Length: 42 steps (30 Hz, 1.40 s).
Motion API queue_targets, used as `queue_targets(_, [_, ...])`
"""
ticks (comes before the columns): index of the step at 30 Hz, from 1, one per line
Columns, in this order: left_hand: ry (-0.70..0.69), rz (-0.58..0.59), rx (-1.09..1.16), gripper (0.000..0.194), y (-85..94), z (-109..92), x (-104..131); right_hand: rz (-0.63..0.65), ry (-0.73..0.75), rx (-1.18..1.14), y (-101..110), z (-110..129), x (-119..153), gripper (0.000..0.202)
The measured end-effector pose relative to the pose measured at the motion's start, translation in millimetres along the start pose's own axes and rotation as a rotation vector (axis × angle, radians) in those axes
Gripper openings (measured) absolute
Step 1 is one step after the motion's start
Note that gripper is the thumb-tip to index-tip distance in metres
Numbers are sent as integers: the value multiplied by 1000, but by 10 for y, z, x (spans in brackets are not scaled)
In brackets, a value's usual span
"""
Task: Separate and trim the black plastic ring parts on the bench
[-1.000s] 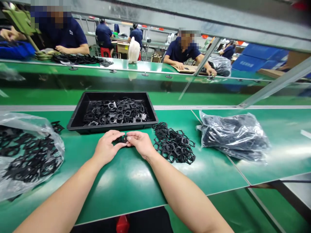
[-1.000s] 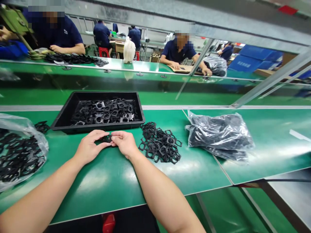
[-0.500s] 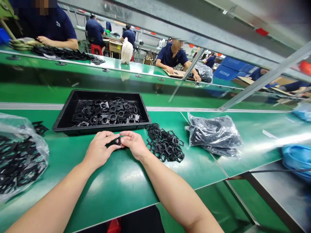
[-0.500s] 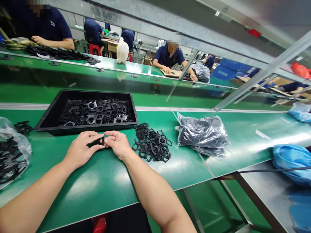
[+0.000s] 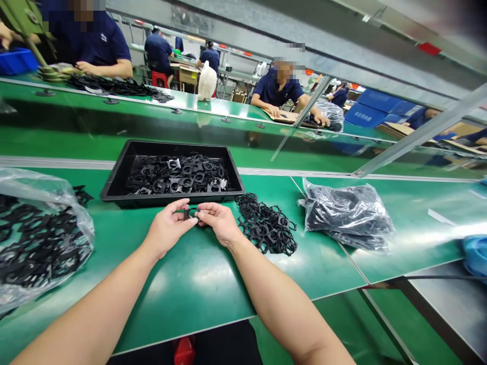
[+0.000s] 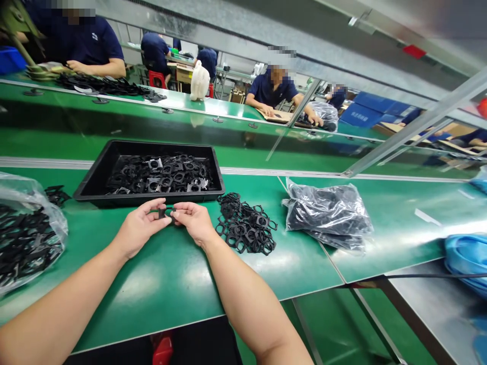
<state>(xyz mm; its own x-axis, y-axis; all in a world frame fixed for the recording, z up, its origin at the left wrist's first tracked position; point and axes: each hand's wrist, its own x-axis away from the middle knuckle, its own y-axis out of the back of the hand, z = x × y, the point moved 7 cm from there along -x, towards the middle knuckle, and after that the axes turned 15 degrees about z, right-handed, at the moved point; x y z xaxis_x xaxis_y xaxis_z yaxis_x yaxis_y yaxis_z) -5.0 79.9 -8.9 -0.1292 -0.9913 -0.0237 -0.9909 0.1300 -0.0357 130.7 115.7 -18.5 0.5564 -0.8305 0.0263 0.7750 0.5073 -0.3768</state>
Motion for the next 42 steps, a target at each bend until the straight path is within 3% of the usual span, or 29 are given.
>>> queue_targets(3, [166,4,270,45,-5,115,-4,3,1,22,-2,11,-5,34])
queue_targets(6, [219,-1,331,39,19,149,-8,9,15,54,-13,20,-6,32])
queue_targets(14, [249,9,388,30,18,182,-7,-4,36,90,-25,-13,-9,31])
queue_targets(25, [247,54,388,36,-6,150,-7,8,33,66,-49,2,-8,31])
queue_targets(32, [235,-87,336,37,85,166,2,-12,53,53,-59,11,-13,30])
queue_targets(38, [325,150,425,38,-43,171,9,5,27,62,-31,-12,-15,31])
queue_targets(42, [336,153,411,39,-6,192,1,-2,26,72,-14,-17,-13,31])
